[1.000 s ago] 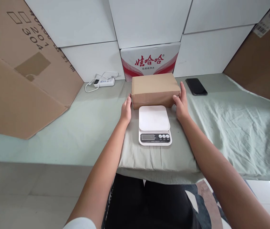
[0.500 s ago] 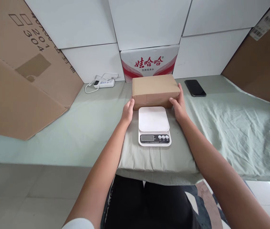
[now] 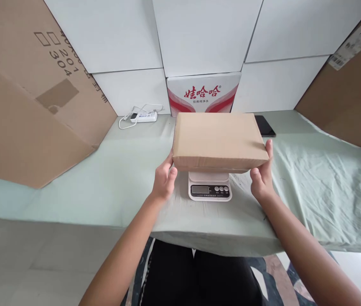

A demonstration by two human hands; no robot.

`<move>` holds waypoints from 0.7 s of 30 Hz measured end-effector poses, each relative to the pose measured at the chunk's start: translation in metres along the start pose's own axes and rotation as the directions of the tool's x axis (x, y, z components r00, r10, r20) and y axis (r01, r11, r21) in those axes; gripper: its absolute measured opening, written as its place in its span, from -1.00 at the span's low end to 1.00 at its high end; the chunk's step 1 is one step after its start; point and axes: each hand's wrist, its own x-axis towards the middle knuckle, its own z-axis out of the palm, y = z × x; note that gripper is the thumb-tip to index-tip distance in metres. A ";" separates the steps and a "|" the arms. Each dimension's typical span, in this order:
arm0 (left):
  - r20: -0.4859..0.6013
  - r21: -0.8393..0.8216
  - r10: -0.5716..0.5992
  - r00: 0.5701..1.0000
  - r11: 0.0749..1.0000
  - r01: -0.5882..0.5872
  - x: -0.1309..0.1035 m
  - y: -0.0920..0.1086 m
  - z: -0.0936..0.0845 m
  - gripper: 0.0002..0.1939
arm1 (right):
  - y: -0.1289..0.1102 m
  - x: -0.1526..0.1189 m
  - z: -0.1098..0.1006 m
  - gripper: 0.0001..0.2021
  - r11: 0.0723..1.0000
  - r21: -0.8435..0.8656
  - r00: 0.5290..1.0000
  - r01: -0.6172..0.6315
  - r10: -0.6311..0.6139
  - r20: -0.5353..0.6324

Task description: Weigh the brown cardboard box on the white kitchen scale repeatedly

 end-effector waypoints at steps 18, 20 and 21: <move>-0.007 -0.006 -0.121 0.993 0.993 0.121 -0.011 -0.008 0.003 -0.32 | -0.023 0.008 0.003 -0.31 0.997 -0.073 0.997 -0.032 0.026 -0.070; -0.055 -0.038 -0.134 0.989 0.990 0.132 -0.011 -0.010 0.002 -0.30 | -0.022 0.009 0.002 -0.30 0.997 -0.076 0.997 -0.027 0.021 -0.077; -0.079 -0.056 -0.144 0.986 0.989 0.140 -0.011 -0.011 0.001 -0.28 | -0.021 0.009 0.002 -0.30 0.997 -0.074 0.997 -0.022 0.016 -0.078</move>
